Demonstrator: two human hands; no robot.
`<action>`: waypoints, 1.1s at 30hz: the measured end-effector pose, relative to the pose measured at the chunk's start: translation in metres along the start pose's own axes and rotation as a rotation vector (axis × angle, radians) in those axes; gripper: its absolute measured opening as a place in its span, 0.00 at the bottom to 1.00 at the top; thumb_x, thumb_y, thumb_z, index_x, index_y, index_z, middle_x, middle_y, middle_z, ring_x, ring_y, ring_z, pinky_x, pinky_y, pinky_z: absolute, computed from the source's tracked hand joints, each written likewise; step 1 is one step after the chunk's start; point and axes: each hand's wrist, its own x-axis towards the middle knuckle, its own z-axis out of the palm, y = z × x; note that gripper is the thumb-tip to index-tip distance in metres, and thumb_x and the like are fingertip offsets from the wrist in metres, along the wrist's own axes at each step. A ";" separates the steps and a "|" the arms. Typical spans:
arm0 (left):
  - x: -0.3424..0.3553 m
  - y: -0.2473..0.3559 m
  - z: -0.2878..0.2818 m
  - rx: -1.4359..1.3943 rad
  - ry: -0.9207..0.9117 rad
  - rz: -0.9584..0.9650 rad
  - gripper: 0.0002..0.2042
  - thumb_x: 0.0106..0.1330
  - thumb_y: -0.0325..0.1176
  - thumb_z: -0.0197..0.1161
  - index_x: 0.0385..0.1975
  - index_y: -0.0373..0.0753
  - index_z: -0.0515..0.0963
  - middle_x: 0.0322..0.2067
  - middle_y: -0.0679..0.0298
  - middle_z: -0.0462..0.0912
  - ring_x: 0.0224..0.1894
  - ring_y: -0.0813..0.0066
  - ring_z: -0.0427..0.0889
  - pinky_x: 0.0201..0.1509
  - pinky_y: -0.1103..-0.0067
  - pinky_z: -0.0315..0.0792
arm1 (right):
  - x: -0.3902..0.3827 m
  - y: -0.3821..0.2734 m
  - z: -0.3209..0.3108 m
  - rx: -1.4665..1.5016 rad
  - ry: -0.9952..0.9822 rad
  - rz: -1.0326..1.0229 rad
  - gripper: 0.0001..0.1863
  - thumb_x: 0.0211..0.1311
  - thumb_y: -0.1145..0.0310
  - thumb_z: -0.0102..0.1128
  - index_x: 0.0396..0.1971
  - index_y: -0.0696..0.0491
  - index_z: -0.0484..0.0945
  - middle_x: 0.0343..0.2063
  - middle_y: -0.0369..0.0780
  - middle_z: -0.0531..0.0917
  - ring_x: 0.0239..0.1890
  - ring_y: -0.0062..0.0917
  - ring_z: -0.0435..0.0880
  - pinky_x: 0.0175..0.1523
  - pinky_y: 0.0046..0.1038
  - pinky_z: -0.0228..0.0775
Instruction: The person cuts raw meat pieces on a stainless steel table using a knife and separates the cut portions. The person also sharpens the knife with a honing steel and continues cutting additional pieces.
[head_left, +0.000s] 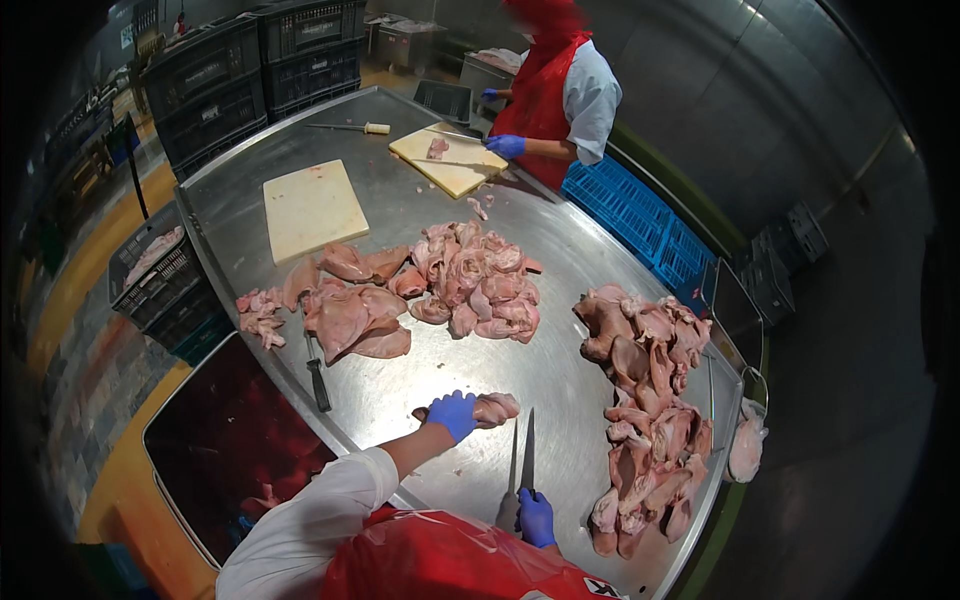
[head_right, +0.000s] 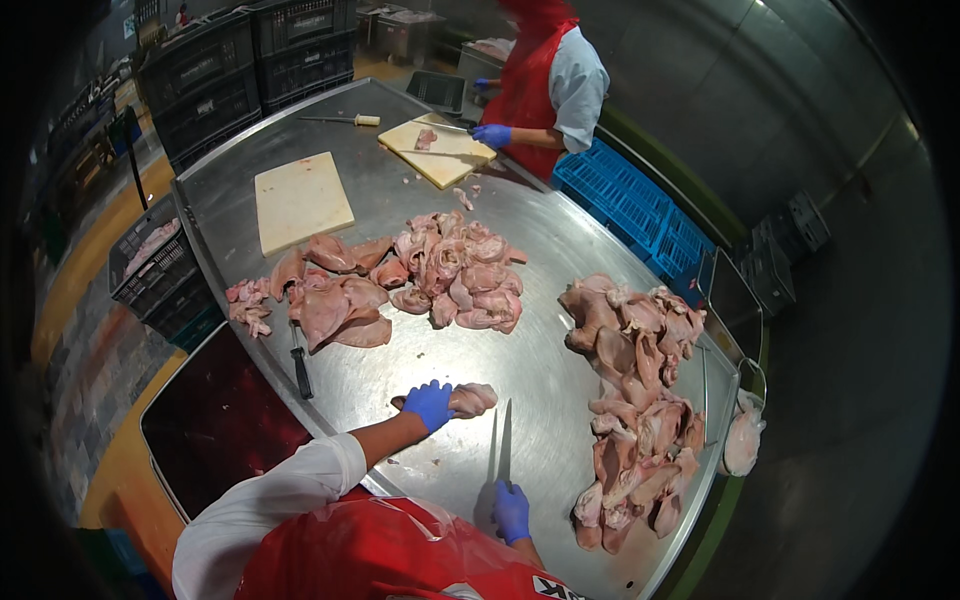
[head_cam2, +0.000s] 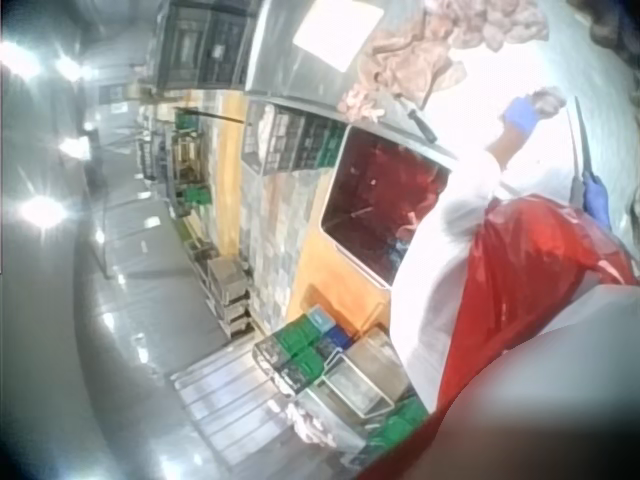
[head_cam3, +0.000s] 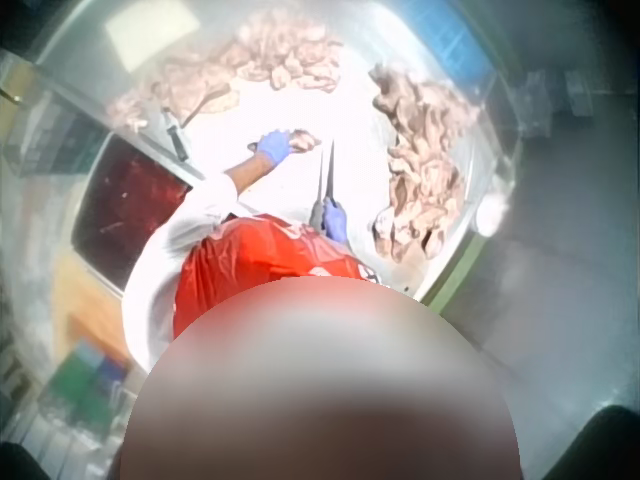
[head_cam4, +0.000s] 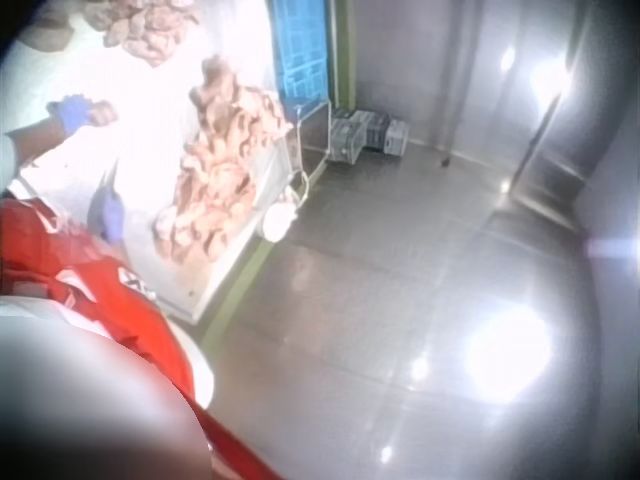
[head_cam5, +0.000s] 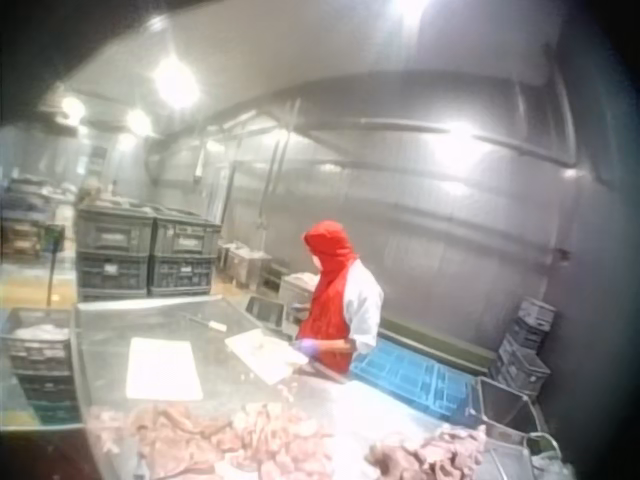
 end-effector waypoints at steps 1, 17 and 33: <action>0.000 -0.001 0.003 0.036 0.039 0.013 0.21 0.67 0.51 0.63 0.50 0.43 0.74 0.44 0.56 0.81 0.44 0.55 0.86 0.47 0.59 0.79 | 0.002 -0.003 0.001 -0.006 -0.005 -0.005 0.15 0.72 0.57 0.58 0.37 0.55 0.77 0.18 0.36 0.73 0.12 0.23 0.72 0.17 0.30 0.67; -0.022 -0.014 0.014 -0.068 0.300 0.176 0.25 0.65 0.50 0.65 0.54 0.39 0.75 0.45 0.56 0.79 0.47 0.56 0.78 0.52 0.63 0.70 | 0.011 -0.024 0.006 -0.232 -0.003 -0.138 0.20 0.75 0.53 0.56 0.38 0.58 0.77 0.22 0.45 0.79 0.23 0.34 0.78 0.30 0.36 0.70; 0.022 -0.020 -0.030 -0.343 0.214 0.024 0.19 0.65 0.47 0.64 0.50 0.42 0.80 0.40 0.50 0.83 0.42 0.50 0.84 0.48 0.58 0.76 | 0.041 -0.043 -0.011 -0.413 0.067 -0.269 0.23 0.73 0.52 0.58 0.37 0.62 0.79 0.23 0.51 0.81 0.23 0.34 0.80 0.32 0.38 0.71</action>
